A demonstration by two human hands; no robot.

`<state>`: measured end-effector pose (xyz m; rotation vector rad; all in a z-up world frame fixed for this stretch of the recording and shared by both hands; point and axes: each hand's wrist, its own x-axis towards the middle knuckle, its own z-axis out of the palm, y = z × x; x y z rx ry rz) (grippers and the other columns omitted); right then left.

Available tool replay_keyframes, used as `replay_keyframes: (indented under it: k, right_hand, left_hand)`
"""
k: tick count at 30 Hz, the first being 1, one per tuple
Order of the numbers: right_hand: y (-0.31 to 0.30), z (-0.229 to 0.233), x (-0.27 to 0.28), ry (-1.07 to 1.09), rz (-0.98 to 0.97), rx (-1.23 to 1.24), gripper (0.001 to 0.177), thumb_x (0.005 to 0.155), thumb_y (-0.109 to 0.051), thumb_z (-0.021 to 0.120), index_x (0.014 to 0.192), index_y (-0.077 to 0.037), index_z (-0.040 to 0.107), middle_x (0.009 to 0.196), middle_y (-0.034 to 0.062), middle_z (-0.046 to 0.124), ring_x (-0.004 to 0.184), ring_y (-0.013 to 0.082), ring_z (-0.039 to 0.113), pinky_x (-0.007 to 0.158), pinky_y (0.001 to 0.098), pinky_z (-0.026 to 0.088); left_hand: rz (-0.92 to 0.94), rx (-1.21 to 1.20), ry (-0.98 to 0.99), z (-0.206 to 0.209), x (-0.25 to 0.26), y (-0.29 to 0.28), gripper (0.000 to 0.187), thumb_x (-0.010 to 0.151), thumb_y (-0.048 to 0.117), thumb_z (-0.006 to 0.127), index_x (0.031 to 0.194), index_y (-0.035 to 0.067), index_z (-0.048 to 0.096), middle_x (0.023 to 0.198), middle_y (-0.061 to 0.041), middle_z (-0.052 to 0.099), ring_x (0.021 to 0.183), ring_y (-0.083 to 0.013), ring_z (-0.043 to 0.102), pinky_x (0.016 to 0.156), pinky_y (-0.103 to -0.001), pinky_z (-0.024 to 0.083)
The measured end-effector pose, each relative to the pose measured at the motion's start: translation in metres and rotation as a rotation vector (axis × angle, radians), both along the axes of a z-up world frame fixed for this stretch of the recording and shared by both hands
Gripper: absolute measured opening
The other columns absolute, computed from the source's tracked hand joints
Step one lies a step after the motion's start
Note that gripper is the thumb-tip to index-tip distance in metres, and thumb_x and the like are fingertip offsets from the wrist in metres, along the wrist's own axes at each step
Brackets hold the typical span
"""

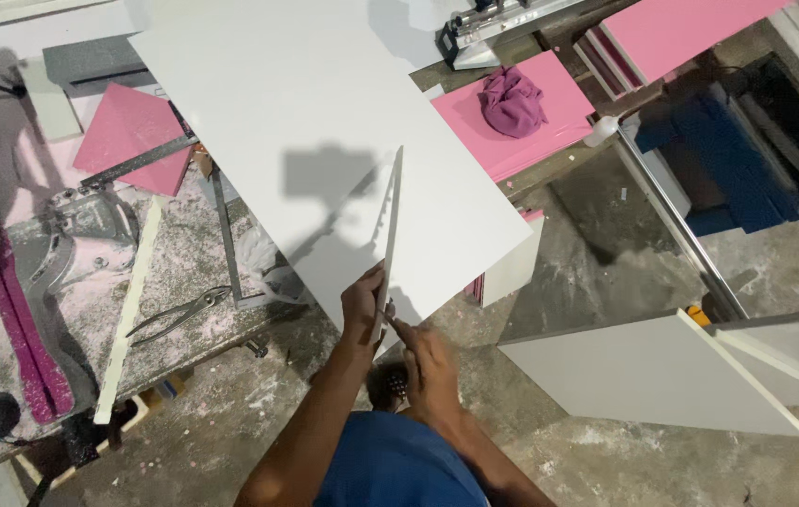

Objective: The person wipes a white panel with a cloth, applies adhesive from a bottle to a grooved plastic strip, and then presses the strip onto the edge of the panel.

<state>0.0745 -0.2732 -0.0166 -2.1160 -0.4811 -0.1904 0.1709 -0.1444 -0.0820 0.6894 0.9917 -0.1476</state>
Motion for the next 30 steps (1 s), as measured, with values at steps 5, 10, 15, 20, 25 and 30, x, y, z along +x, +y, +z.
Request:
replay_keyframes:
  k: [5, 10, 15, 20, 25, 30]
  right_hand:
    - [-0.042, -0.033, -0.023, -0.129, 0.146, -0.287, 0.037, 0.103, -0.018, 0.051, 0.136, -0.008, 0.061, 0.120, 0.0169, 0.064, 0.108, 0.0356, 0.065, 0.090, 0.0450, 0.054]
    - [-0.036, -0.020, -0.018, -0.070, -0.012, -0.199, 0.037, 0.099, -0.001, 0.055, 0.134, -0.011, 0.061, 0.123, 0.0150, 0.067, 0.109, 0.0313, 0.068, 0.094, 0.0468, 0.064]
    - [-0.032, -0.040, 0.012, 0.070, -0.044, -0.136, 0.044, 0.111, -0.018, 0.041, 0.155, -0.020, 0.045, 0.118, 0.0137, 0.061, 0.099, 0.0289, 0.062, 0.073, 0.0366, 0.052]
    - [-0.042, -0.047, -0.023, 0.004, 0.070, -0.265, 0.033, 0.101, -0.006, 0.057, 0.133, 0.001, 0.058, 0.125, 0.0216, 0.061, 0.114, 0.0359, 0.059, 0.095, 0.0430, 0.050]
    - [-0.049, -0.012, -0.039, 0.199, 0.092, -0.218, 0.053, 0.100, -0.037, 0.036, 0.148, -0.019, 0.052, 0.135, 0.0166, 0.061, 0.117, 0.0329, 0.063, 0.096, 0.0527, 0.054]
    - [-0.071, -0.048, 0.001, 0.449, -0.335, 0.242, 0.069, 0.095, -0.052, 0.053, 0.153, -0.016, 0.045, 0.107, 0.0095, 0.071, 0.083, 0.0184, 0.072, 0.068, 0.0326, 0.061]
  left_hand:
    - [-0.066, 0.051, -0.093, -0.001, 0.003, -0.004, 0.038, 0.093, 0.009, 0.064, 0.129, 0.007, 0.075, 0.100, -0.012, 0.070, 0.060, -0.0198, 0.050, 0.044, -0.032, 0.037]
    - [-0.227, 0.180, -0.117, 0.023, -0.002, -0.001, 0.041, 0.098, 0.013, 0.062, 0.137, 0.008, 0.071, 0.097, -0.015, 0.071, 0.051, -0.0220, 0.050, 0.046, -0.035, 0.042]
    - [-0.181, 0.147, -0.113, -0.038, 0.002, -0.012, 0.037, 0.097, 0.005, 0.062, 0.132, 0.007, 0.075, 0.104, -0.016, 0.074, 0.051, -0.0228, 0.047, 0.049, -0.039, 0.036]
    - [-0.314, 0.289, -0.073, 0.002, 0.007, -0.004, 0.042, 0.094, 0.019, 0.063, 0.134, 0.014, 0.073, 0.141, -0.005, 0.069, 0.105, -0.0288, 0.067, 0.056, -0.042, 0.049]
    - [-0.460, 0.258, -0.159, 0.003, -0.002, 0.002, 0.040, 0.094, 0.026, 0.065, 0.131, 0.011, 0.073, 0.128, -0.013, 0.065, 0.091, -0.0249, 0.061, 0.054, -0.032, 0.053]
    - [-0.406, -0.047, -0.235, -0.043, -0.020, 0.001, 0.034, 0.075, 0.009, 0.069, 0.106, -0.003, 0.063, 0.094, -0.021, 0.064, 0.079, -0.0378, 0.063, 0.070, -0.049, 0.062]
